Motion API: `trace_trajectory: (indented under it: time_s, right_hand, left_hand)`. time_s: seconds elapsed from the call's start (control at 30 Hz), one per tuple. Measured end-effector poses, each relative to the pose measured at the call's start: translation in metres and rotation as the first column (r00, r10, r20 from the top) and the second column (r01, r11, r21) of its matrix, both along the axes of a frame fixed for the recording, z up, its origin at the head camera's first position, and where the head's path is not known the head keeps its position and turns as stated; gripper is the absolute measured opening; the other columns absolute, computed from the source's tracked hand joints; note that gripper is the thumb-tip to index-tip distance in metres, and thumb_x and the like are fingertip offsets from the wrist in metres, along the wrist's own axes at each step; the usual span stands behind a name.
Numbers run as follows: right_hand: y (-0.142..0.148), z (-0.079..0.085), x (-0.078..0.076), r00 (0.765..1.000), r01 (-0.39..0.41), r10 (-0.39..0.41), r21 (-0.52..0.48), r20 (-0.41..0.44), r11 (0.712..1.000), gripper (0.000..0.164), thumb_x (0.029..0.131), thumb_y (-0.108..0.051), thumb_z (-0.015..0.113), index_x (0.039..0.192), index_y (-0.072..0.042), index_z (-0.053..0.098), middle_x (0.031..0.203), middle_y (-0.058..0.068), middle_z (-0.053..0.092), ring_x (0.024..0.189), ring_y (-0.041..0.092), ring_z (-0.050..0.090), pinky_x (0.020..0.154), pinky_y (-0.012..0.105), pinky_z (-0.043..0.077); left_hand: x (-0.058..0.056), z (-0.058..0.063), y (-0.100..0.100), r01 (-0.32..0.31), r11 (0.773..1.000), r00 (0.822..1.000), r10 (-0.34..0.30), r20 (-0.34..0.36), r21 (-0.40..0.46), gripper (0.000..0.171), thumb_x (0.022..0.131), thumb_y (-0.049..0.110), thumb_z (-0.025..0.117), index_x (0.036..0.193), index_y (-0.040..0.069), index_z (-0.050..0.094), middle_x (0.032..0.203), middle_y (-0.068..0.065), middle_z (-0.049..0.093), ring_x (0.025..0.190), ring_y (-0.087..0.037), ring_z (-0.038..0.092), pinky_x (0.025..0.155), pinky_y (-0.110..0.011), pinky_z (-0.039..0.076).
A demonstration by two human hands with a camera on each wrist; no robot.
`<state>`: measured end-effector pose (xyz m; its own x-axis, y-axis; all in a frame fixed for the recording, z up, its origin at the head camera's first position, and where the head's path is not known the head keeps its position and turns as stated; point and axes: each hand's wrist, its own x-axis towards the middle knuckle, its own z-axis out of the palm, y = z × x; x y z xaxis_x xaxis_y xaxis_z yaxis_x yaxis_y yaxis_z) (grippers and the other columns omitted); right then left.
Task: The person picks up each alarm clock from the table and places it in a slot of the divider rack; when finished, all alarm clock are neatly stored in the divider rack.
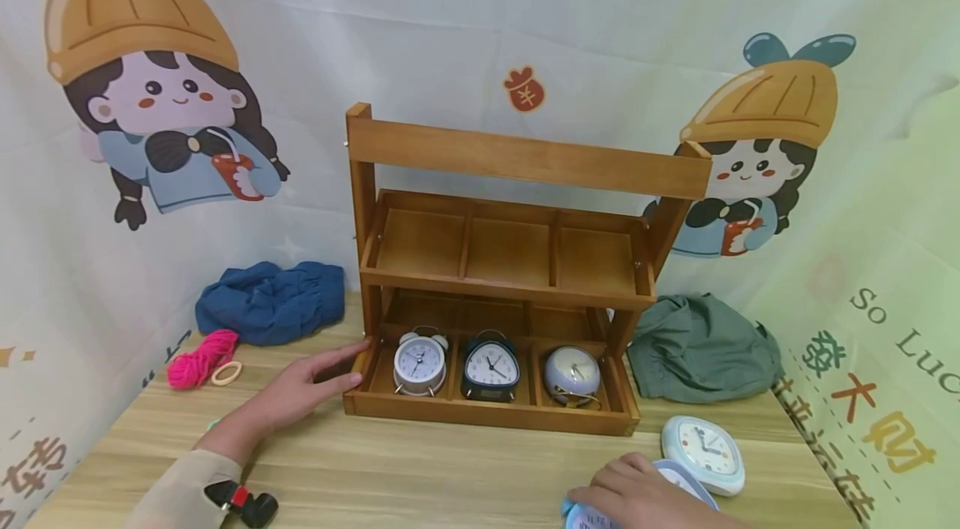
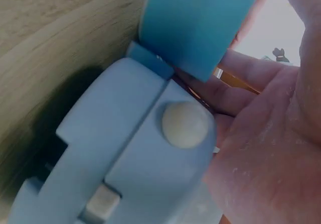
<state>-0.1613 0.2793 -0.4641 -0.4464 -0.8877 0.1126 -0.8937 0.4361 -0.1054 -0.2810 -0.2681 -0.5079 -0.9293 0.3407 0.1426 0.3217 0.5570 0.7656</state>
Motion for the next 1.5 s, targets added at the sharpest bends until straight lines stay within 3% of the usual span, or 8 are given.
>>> trace_trajectory:
  time_s: [0.2, 0.37, 0.57, 0.77, 0.87, 1.0, 1.2, 1.5]
  right_hand:
    - [-0.006, 0.008, 0.0, 0.992, 0.088, -0.089, 0.014, 0.087, 0.996, 0.072, 0.106, -0.065, 0.066, 0.155, -0.013, 0.063, 0.134, -0.007, 0.07, 0.123, 0.014, 0.064, 0.096, 0.043, 0.055]
    - [-0.006, 0.016, -0.001, 0.944, 0.193, -0.212, 0.1, 0.253, 0.976, 0.079, 0.101, -0.07, 0.071, 0.159, -0.017, 0.06, 0.142, -0.006, 0.067, 0.129, 0.017, 0.061, 0.106, 0.05, 0.057]
    - [-0.009, 0.018, -0.005, 0.918, 0.192, -0.202, 0.062, 0.341, 0.979, 0.072, 0.099, -0.061, 0.079, 0.153, -0.016, 0.065, 0.134, -0.01, 0.069, 0.125, 0.013, 0.062, 0.103, 0.043, 0.059]
    - [-0.026, 0.027, -0.01, 0.828, 0.303, -0.269, 0.011, 0.492, 0.953, 0.081, 0.089, -0.067, 0.088, 0.154, -0.026, 0.065, 0.146, -0.013, 0.066, 0.134, 0.013, 0.06, 0.11, 0.046, 0.057]
    - [-0.037, 0.037, -0.015, 0.877, 0.303, -0.255, -0.058, 0.407, 0.951, 0.088, 0.086, -0.069, 0.089, 0.157, -0.024, 0.062, 0.147, -0.012, 0.066, 0.132, 0.014, 0.062, 0.11, 0.046, 0.057]
    - [-0.053, 0.058, -0.028, 0.964, 0.24, -0.212, -0.179, 0.163, 0.954, 0.09, 0.082, -0.061, 0.095, 0.155, -0.017, 0.064, 0.142, -0.006, 0.068, 0.123, 0.016, 0.065, 0.1, 0.042, 0.061]
    - [-0.076, 0.107, -0.05, 0.982, 0.172, -0.187, -0.256, -0.035, 0.951, 0.096, 0.075, -0.053, 0.102, 0.153, -0.014, 0.064, 0.144, -0.003, 0.067, 0.129, 0.019, 0.064, 0.103, 0.046, 0.061]
    - [-0.122, 0.161, -0.089, 0.972, 0.087, -0.155, -0.339, -0.178, 0.937, 0.099, 0.078, -0.05, 0.099, 0.158, -0.009, 0.058, 0.147, 0.007, 0.065, 0.138, 0.027, 0.057, 0.109, 0.054, 0.055]
  left_hand:
    - [-0.001, 0.0, 0.001, 0.005, 1.0, 1.0, -0.005, 0.001, -0.004, 0.061, 0.112, 0.046, 0.067, 0.167, 0.025, 0.054, 0.171, -0.013, 0.05, 0.157, -0.049, 0.042, 0.123, -0.077, 0.034]
    - [-0.001, -0.001, 0.0, 0.001, 1.0, 1.0, -0.001, -0.004, -0.008, 0.061, 0.112, 0.046, 0.068, 0.167, 0.023, 0.055, 0.17, -0.013, 0.051, 0.157, -0.049, 0.044, 0.123, -0.076, 0.035]
    - [-0.002, -0.002, 0.0, 0.003, 1.0, 1.0, -0.003, -0.008, -0.011, 0.061, 0.112, 0.045, 0.067, 0.167, 0.022, 0.055, 0.171, -0.015, 0.05, 0.157, -0.05, 0.043, 0.123, -0.077, 0.034]
    - [-0.003, -0.001, -0.001, -0.002, 1.0, 1.0, 0.002, -0.01, -0.01, 0.061, 0.112, 0.045, 0.067, 0.167, 0.022, 0.055, 0.171, -0.015, 0.05, 0.157, -0.05, 0.042, 0.123, -0.078, 0.033]
    - [-0.002, -0.001, -0.002, -0.005, 1.0, 1.0, 0.005, -0.012, -0.011, 0.061, 0.112, 0.045, 0.067, 0.167, 0.022, 0.055, 0.171, -0.015, 0.05, 0.157, -0.05, 0.042, 0.123, -0.078, 0.033]
    - [-0.002, -0.001, -0.001, -0.006, 1.0, 1.0, 0.006, -0.014, -0.019, 0.061, 0.112, 0.045, 0.068, 0.167, 0.022, 0.055, 0.17, -0.014, 0.05, 0.157, -0.05, 0.043, 0.123, -0.077, 0.033]
    - [-0.002, -0.001, 0.001, -0.006, 1.0, 1.0, 0.006, -0.014, -0.013, 0.061, 0.111, 0.045, 0.068, 0.166, 0.023, 0.056, 0.17, -0.014, 0.05, 0.157, -0.05, 0.043, 0.123, -0.077, 0.033]
    - [-0.002, -0.001, 0.0, 0.007, 1.0, 1.0, -0.007, -0.022, 0.003, 0.059, 0.111, 0.043, 0.069, 0.166, 0.023, 0.056, 0.169, -0.013, 0.052, 0.156, -0.049, 0.045, 0.123, -0.076, 0.035]
